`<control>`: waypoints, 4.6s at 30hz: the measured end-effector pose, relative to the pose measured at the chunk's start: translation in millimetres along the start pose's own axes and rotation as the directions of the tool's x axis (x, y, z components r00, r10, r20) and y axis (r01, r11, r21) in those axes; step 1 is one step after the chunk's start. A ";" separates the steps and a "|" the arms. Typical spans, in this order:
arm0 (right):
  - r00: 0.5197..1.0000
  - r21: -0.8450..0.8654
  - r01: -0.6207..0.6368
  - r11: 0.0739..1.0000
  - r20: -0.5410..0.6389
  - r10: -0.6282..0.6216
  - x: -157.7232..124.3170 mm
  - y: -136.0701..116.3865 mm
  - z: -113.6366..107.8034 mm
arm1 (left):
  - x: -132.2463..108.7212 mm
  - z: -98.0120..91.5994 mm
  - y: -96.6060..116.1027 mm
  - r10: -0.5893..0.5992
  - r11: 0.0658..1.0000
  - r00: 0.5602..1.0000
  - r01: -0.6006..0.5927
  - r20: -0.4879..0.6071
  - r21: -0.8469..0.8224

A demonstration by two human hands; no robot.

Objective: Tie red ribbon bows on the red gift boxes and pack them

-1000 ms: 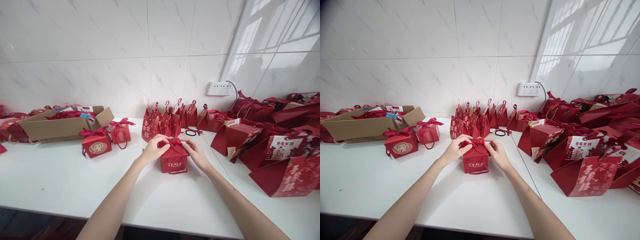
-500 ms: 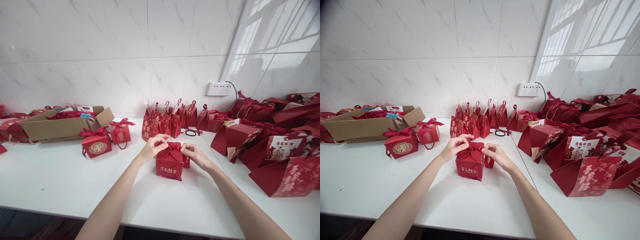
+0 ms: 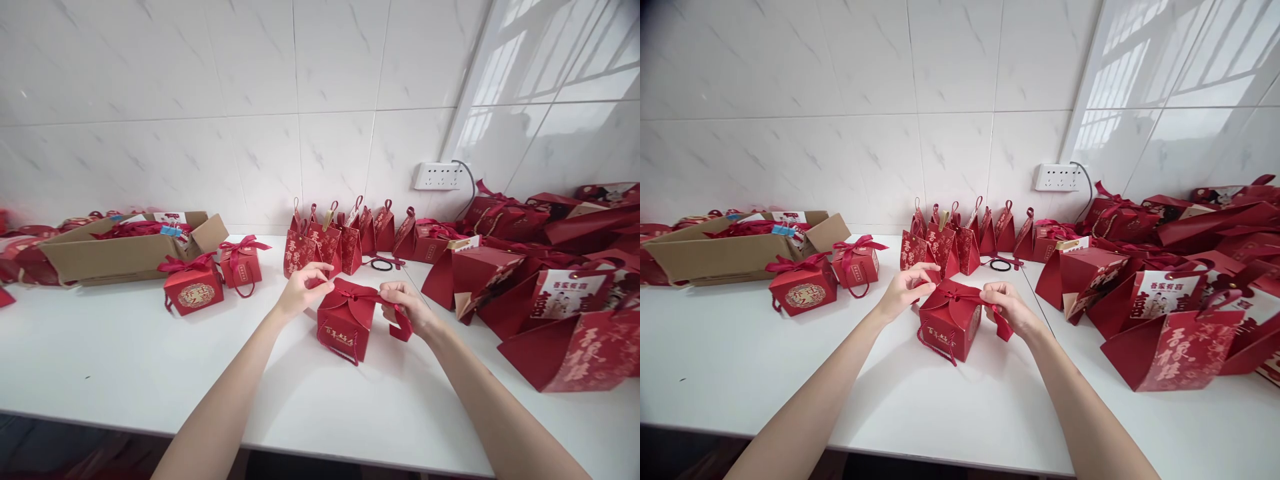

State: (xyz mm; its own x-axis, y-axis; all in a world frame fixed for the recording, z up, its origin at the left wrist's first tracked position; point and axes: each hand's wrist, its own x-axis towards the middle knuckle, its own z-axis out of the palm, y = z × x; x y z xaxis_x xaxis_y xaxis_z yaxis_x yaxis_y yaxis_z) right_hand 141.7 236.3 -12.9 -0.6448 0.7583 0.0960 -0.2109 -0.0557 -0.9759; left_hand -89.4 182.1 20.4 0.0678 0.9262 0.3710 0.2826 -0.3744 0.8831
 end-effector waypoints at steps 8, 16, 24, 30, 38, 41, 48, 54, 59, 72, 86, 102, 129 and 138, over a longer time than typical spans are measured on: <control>0.997 -0.009 -0.054 0.998 0.056 0.055 -9.4 -7.4 -13.6 | 2.4 2.8 -7.2 0.040 0.999 0.996 -0.040 -0.075 0.005; 0.992 0.021 -0.063 0.998 0.109 0.060 -12.7 -10.1 -15.9 | 2.6 3.0 -3.6 0.073 0.997 0.993 -0.074 -0.092 -0.014; 0.951 -0.048 -0.180 0.983 0.249 0.186 -13.0 -14.8 -10.6 | 2.2 -3.3 -3.5 -0.136 0.984 0.985 0.147 0.109 -0.101; 0.910 -0.164 -0.216 0.963 0.324 0.259 -15.0 -19.0 -6.5 | 2.5 -1.3 -5.6 -0.244 0.955 0.957 0.265 0.155 -0.133; 0.957 -0.180 -0.176 0.968 0.198 0.211 -17.8 -30.3 -6.2 | -0.4 -8.3 -1.7 -0.320 0.892 0.879 0.406 0.355 -0.201; 0.969 -0.253 -0.180 0.951 0.119 0.215 -23.5 -40.3 -1.8 | -1.1 -14.0 -3.3 -0.343 0.857 0.798 0.482 0.496 -0.182; 0.980 -0.339 -0.195 0.920 -0.047 0.191 -43.2 -40.2 14.3 | 0.2 -20.0 -7.1 -0.326 0.837 0.743 0.514 0.584 -0.187; 0.982 -0.412 -0.170 0.895 -0.144 0.120 -51.0 -38.7 30.8 | -0.7 -20.7 -3.7 -0.311 0.862 0.775 0.474 0.551 -0.181; 0.961 -0.167 -0.222 0.961 -0.205 0.187 -53.4 -38.7 40.8 | -0.9 -18.1 -2.2 -0.288 0.887 0.825 0.421 0.486 -0.189; 0.910 -0.230 -0.345 0.910 -0.320 0.264 -64.0 -40.4 45.4 | -1.2 -23.6 -3.8 -0.357 0.870 0.749 0.485 0.558 -0.094; 0.909 -0.123 -0.344 0.931 -0.292 0.297 -95.5 -20.2 88.9 | 0.6 -14.1 -4.5 -0.274 0.858 0.808 0.450 0.521 -0.247; 0.931 -0.021 -0.226 0.974 -0.300 0.210 -108.7 -4.5 55.6 | -9.6 1.7 -19.7 -0.175 0.846 0.680 0.474 0.712 -0.245; 0.983 -0.414 -0.045 0.909 -0.182 -0.034 -109.5 -68.8 74.6 | -53.0 5.3 9.9 -0.193 0.852 0.616 0.491 0.764 -0.180; 0.942 -0.623 -0.015 0.782 -0.271 -0.198 -90.1 -43.1 101.4 | -71.9 -9.6 61.0 -0.434 0.882 0.635 0.444 0.639 0.157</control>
State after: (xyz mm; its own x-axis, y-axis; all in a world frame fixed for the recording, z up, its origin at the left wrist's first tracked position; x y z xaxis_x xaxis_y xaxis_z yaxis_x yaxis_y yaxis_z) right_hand 134.5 104.5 40.4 -0.3668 0.9013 0.2306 0.3020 0.3498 -0.8868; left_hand -86.2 92.3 50.4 0.5322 0.7793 -0.3308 0.4293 0.0883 0.8988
